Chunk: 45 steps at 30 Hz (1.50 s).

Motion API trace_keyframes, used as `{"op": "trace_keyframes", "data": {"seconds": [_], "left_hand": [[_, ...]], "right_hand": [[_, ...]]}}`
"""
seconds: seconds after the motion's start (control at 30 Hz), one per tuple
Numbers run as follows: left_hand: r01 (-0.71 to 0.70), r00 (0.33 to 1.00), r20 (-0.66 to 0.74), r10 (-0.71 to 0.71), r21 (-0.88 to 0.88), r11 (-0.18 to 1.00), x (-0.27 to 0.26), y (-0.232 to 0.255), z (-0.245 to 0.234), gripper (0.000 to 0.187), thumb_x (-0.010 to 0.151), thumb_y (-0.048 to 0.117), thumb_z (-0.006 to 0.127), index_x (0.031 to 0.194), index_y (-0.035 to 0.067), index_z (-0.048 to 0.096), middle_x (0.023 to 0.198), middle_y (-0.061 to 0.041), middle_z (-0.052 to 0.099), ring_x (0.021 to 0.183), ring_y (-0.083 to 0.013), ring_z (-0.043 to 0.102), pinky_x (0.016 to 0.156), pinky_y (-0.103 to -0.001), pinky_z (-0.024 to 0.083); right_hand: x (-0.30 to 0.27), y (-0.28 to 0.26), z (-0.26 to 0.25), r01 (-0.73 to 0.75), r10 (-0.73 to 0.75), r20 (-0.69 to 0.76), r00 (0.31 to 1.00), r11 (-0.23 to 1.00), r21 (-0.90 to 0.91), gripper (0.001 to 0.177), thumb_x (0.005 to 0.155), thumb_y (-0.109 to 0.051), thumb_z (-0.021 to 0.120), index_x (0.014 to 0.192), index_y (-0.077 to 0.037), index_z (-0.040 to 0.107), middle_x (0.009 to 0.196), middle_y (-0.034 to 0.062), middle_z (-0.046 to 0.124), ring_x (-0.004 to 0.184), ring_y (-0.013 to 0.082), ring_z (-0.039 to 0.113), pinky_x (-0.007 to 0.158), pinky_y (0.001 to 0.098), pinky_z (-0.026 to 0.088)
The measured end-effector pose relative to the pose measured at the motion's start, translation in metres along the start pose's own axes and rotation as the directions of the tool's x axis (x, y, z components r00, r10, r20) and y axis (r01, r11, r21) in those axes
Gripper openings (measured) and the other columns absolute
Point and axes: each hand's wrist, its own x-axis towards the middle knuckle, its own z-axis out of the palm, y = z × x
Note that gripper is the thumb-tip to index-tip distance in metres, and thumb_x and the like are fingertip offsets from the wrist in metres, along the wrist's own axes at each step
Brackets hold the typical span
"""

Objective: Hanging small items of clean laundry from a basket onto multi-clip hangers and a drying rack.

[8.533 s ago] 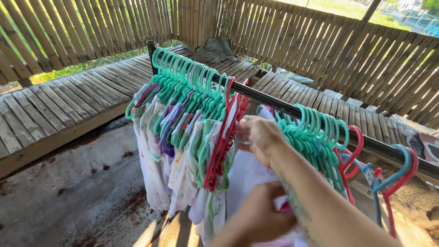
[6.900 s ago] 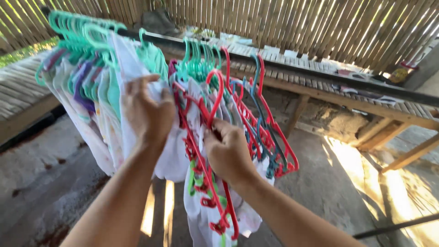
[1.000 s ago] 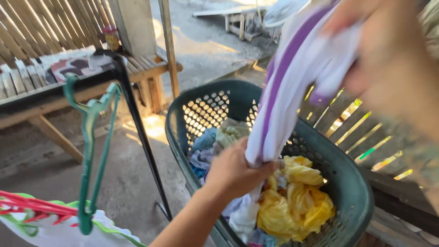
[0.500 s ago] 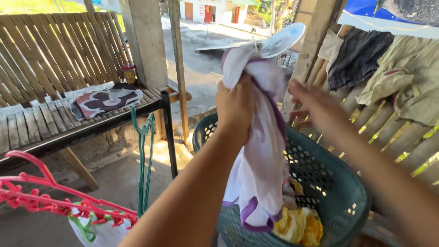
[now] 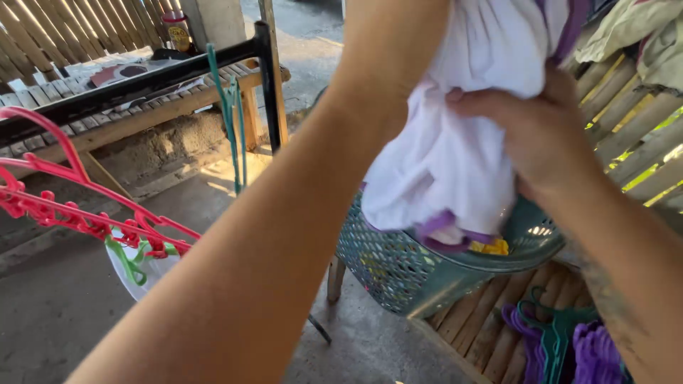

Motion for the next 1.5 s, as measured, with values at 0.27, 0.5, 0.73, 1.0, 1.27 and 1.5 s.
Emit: {"op": "trace_keyframes", "data": {"seconds": [0.27,0.5,0.73,1.0,1.27,1.5], "left_hand": [[-0.021,0.968,0.245,0.055,-0.142,0.99,-0.037,0.089,-0.058,0.043,0.088,0.033,0.069,0.118,0.003,0.065,0.111,-0.01,0.071,0.104,-0.0229,0.067,0.09,-0.047,0.056],[-0.097,0.923,0.366,0.121,-0.082,0.992,-0.074,0.117,-0.093,0.042,0.099,0.029,0.075,0.117,-0.008,0.068,0.104,-0.012,0.068,0.097,-0.0213,0.064,0.089,-0.044,0.055],[-0.008,0.998,0.059,-0.013,0.354,0.935,-0.137,0.168,-0.108,0.066,0.077,0.042,0.083,0.122,-0.004,0.067,0.106,-0.009,0.076,0.09,-0.0129,0.071,0.08,-0.028,0.059],[0.549,0.828,-0.398,-0.395,0.433,0.715,-0.247,0.149,-0.192,0.067,0.076,0.038,0.088,0.129,0.002,0.067,0.108,-0.016,0.077,0.09,-0.0252,0.078,0.083,-0.038,0.061],[0.705,0.594,-0.466,-0.656,0.694,0.146,-0.364,0.053,-0.292,0.058,0.07,0.023,0.087,0.123,0.005,0.072,0.111,-0.012,0.081,0.105,-0.0217,0.074,0.099,-0.034,0.057],[0.499,0.866,-0.295,-0.404,0.438,0.748,-0.32,0.132,-0.201,0.107,0.07,0.031,0.09,0.16,0.015,0.034,0.162,-0.009,0.041,0.147,-0.0254,0.038,0.115,-0.046,0.035]], "right_hand": [[-0.038,-0.079,0.038,-0.075,0.074,-0.021,0.997,0.996,-0.04,0.036,0.081,-0.01,0.07,0.115,0.001,0.071,0.111,0.0116,0.076,0.097,0.0193,0.076,0.094,0.0344,0.061],[-0.074,-0.071,0.078,-0.187,0.188,0.0,0.982,0.977,0.103,0.031,0.084,-0.018,0.07,0.109,0.0,0.074,0.11,0.0118,0.076,0.103,0.0208,0.074,0.097,0.0341,0.058],[-0.076,-0.077,0.087,-0.402,0.389,0.325,0.862,0.915,-0.03,0.038,0.08,-0.022,0.079,0.113,-0.005,0.074,0.099,0.0065,0.079,0.091,0.017,0.071,0.081,0.0336,0.057],[-0.041,-0.079,0.02,-0.434,0.42,0.169,0.892,0.9,0.051,0.032,0.088,-0.005,0.074,0.119,-0.001,0.071,0.103,0.0143,0.078,0.087,0.0307,0.076,0.076,0.0507,0.065],[-0.059,-0.12,0.093,-0.472,0.366,0.462,0.808,0.871,0.137,0.051,0.073,0.002,0.065,0.124,-0.004,0.067,0.106,0.0123,0.076,0.09,0.0221,0.075,0.087,0.0376,0.062],[-0.086,-0.131,0.16,-0.571,0.36,0.756,0.547,0.82,0.023,0.044,0.087,-0.026,0.072,0.121,0.003,0.069,0.102,0.0144,0.076,0.087,0.0228,0.071,0.082,0.036,0.059]]}}
